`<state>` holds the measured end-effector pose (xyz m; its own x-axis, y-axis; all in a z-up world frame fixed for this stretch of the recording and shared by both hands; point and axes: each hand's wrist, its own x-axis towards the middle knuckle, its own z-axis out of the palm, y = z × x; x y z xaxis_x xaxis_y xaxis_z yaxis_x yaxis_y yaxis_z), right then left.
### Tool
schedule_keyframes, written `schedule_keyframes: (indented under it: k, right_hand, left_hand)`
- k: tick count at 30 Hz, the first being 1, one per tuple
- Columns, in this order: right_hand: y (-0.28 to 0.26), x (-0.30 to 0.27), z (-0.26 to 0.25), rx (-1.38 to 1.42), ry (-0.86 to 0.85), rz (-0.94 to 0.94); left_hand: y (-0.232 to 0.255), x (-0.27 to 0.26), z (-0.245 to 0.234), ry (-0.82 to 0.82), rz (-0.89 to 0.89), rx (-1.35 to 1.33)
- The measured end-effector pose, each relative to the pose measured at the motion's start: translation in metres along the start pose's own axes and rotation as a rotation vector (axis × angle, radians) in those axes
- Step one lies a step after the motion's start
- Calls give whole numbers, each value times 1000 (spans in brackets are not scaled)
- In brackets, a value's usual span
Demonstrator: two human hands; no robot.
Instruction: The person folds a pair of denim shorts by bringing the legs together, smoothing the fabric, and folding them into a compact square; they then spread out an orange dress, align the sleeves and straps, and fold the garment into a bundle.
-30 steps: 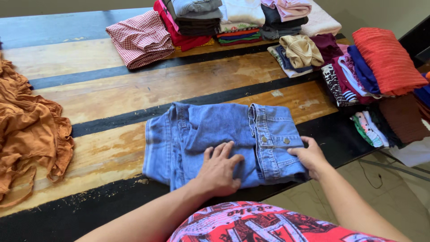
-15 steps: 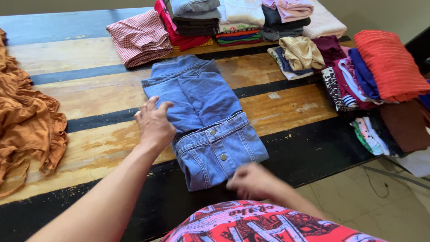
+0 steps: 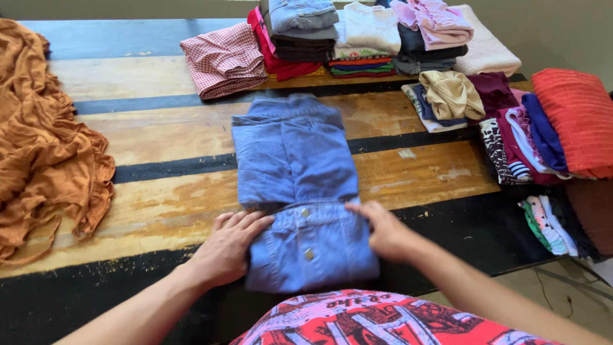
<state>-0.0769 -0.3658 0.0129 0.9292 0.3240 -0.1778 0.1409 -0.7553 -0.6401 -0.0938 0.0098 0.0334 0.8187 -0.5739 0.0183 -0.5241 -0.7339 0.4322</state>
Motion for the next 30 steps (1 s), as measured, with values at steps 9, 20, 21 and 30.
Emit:
schedule_keyframes:
  k: [9,20,21,30]
  right_hand:
    - [-52,-49,7,-276,131,-233]
    - [-59,-40,-1,-571,81,-419]
    - [-56,-34,0,-551,74,-443]
    - [2,15,-9,-24,-46,-391]
  left_hand:
    - [-19,-10,-25,-176,86,-37]
    - [-18,1,-27,-45,272,220]
    - [-19,2,-28,-45,269,221]
    - [-74,48,-15,-224,67,-368]
